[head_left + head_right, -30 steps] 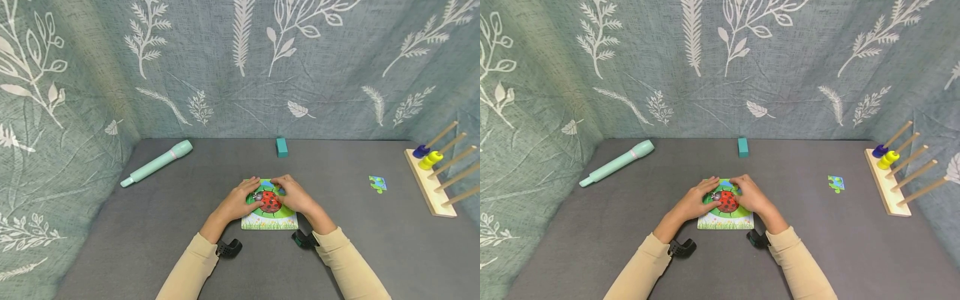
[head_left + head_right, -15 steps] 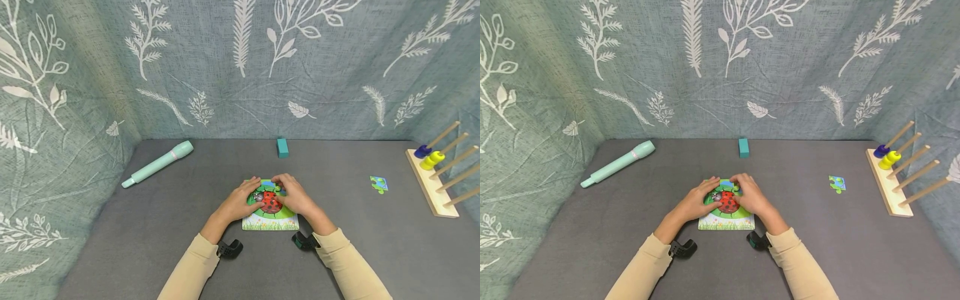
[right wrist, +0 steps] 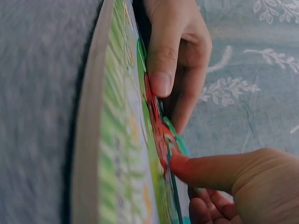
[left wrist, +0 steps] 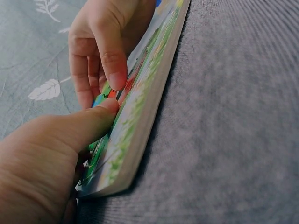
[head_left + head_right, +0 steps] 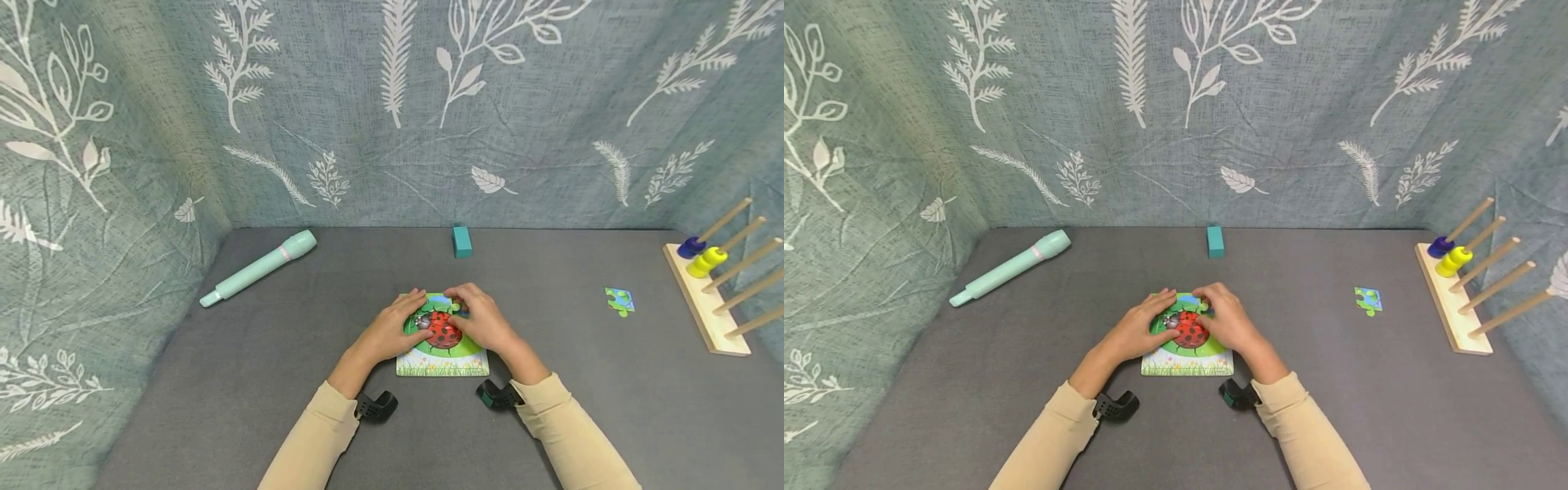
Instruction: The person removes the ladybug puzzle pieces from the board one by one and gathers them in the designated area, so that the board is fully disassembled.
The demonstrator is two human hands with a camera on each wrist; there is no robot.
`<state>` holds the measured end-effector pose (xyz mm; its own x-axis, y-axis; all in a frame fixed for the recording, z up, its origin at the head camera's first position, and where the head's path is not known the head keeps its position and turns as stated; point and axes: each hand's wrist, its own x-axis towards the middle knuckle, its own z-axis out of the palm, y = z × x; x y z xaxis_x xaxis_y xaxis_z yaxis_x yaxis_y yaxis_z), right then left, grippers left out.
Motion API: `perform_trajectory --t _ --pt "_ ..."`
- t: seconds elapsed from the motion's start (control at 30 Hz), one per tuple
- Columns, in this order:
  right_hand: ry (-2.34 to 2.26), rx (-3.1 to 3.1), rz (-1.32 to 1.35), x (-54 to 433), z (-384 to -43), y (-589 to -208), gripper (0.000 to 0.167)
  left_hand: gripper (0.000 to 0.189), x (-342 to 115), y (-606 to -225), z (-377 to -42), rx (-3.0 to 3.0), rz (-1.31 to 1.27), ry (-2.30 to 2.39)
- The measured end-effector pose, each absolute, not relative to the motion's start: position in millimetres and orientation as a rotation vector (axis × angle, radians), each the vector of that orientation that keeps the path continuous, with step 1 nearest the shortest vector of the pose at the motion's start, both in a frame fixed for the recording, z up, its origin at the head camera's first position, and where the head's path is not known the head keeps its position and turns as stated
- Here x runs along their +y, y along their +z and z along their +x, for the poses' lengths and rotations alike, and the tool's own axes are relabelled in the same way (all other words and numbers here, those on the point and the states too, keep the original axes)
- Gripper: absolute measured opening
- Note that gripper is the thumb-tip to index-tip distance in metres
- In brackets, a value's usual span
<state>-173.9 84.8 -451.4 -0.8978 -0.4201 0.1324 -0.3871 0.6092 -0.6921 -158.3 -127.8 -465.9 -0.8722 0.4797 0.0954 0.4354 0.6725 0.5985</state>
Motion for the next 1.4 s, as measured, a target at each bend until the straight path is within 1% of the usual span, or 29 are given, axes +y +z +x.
perform_trajectory --t 0.27,0.57,0.9,1.2,1.4 --pt "-1.269 2.733 -0.627 98.0 -179.7 -445.6 0.043 0.066 -127.4 -464.4 -158.2 2.810 0.771 0.988" --pt "-1.270 2.723 -0.532 127.3 -187.5 -438.8 0.044 0.066 -126.3 -464.4 -157.3 2.802 0.787 0.992" --pt "-1.248 2.746 -0.463 182.4 -195.9 -434.4 0.044 0.066 -128.2 -465.1 -155.4 2.815 0.793 0.992" --pt "-1.205 2.765 -0.404 233.6 -194.5 -429.9 0.046 0.065 -128.3 -463.9 -154.8 2.814 0.781 1.000" --pt "-1.180 2.815 -0.399 261.8 -195.3 -431.9 0.044 0.065 -128.0 -463.7 -155.6 2.816 0.779 0.996"
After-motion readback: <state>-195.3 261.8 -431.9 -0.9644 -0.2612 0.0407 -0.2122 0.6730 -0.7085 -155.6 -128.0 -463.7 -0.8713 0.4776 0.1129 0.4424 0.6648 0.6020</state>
